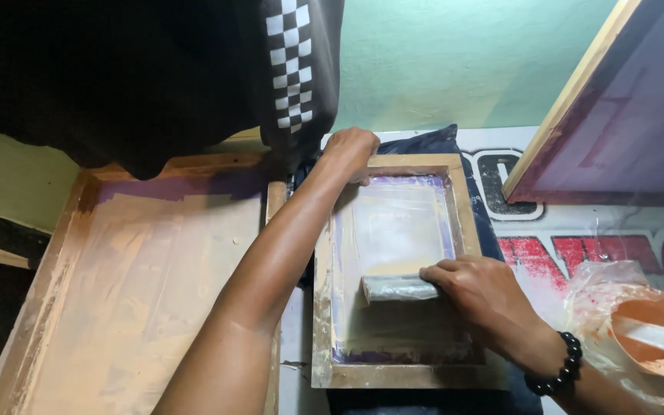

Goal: The person uses a squeegee to pull white ink across a screen printing frame placed over a dark garment. They repeatedly pull the ink from the top to the bottom of the frame to coat the mesh evenly.

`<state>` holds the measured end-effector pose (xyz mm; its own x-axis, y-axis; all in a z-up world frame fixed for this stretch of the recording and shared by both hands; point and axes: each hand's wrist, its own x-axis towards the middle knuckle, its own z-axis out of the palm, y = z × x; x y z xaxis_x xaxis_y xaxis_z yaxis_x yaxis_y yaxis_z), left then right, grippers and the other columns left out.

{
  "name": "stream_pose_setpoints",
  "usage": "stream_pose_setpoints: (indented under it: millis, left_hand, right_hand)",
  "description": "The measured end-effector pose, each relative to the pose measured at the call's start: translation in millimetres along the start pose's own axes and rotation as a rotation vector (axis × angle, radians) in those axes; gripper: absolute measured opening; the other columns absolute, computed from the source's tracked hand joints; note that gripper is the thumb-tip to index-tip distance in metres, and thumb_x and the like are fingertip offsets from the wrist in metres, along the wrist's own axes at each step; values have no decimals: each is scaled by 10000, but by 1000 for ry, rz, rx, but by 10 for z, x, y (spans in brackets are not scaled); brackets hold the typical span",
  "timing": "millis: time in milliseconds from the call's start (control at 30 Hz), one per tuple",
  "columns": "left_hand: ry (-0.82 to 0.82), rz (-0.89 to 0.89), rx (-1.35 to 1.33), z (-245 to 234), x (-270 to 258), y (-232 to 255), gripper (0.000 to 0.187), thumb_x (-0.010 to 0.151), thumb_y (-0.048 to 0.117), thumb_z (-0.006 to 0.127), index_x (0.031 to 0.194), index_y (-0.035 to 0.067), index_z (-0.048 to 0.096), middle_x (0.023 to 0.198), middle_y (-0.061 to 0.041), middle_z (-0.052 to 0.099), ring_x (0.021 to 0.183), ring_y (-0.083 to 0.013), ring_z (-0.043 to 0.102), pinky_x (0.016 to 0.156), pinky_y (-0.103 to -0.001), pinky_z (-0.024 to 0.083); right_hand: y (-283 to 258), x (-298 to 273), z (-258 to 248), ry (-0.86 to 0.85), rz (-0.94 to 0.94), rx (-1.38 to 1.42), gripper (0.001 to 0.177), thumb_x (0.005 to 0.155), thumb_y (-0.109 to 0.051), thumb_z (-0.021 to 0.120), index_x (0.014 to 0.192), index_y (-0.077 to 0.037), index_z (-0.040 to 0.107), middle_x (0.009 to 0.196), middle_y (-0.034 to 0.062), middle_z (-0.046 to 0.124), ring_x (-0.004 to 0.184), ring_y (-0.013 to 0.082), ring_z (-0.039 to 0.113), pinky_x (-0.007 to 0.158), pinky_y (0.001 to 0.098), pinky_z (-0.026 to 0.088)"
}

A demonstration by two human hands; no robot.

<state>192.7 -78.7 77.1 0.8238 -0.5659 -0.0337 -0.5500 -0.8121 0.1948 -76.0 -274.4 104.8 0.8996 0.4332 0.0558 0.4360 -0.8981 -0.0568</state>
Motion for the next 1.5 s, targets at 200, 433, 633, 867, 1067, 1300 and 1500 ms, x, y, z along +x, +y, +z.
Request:
stream_pose_setpoints:
  millis: [200, 433, 633, 867, 1067, 1300, 1500]
  left_hand:
    - [-17, -27, 11, 50, 41, -5, 502, 542, 220, 1015, 988, 153, 794, 917, -190, 750, 1013, -439, 735, 902, -518, 592]
    - [-18, -50, -61, 91, -109, -49, 534, 594, 230, 994, 1082, 174, 785, 976, -177, 755, 1066, -425, 723, 934, -525, 584]
    - [-28, -35, -69, -57, -134, -140, 760, 541, 298, 1013, 1232, 201, 711, 1130, -141, 730, 1093, -389, 661, 871, -510, 526]
    - [-88, -101, -479, -71, -180, -285, 370, 843, 241, 796, 1199, 153, 750, 1208, -187, 741, 1244, -398, 639, 1058, -524, 511]
    - [-119, -155, -559, -55, -185, -323, 318, 868, 257, 767, 1182, 206, 766, 1206, -116, 755, 1241, -336, 654, 1060, -479, 518]
    - [-71, -155, -562, 144, -50, -415, 320, 845, 307, 799, 1161, 259, 771, 1167, -25, 771, 1189, -270, 684, 1020, -438, 546]
    - [-30, -113, -520, 13, -215, -367, 272, 888, 326, 763, 1143, 231, 780, 1164, -74, 768, 1185, -307, 681, 1002, -454, 551]
  right_hand:
    - [325, 717, 259, 262, 57, -202, 139, 902, -220, 626, 1011, -291, 676, 825, -61, 708, 789, 218, 711, 661, 343, 567]
    - [80, 428, 501, 156, 40, -128, 200, 838, -218, 664, 1034, -263, 672, 839, -37, 732, 803, 243, 725, 684, 376, 587]
    - [71, 55, 122, -141, 20, 72, 476, 777, -27, 664, 1167, -301, 676, 999, -32, 756, 870, 300, 694, 616, 505, 545]
    - [534, 974, 515, 271, 77, -157, 69, 880, -230, 641, 915, -282, 672, 751, -57, 678, 760, 236, 714, 628, 395, 584]
    - [199, 895, 608, 210, -8, -76, 114, 851, -214, 670, 959, -237, 693, 730, -26, 690, 742, 259, 717, 616, 411, 588]
    - [-395, 38, 327, -10, -10, 55, 104, 925, -230, 617, 977, -271, 697, 788, -13, 757, 759, 244, 754, 657, 386, 622]
    - [-118, -13, 60, 7, 103, 181, 296, 734, -392, 782, 1013, -306, 735, 930, -12, 810, 885, 313, 765, 745, 511, 627]
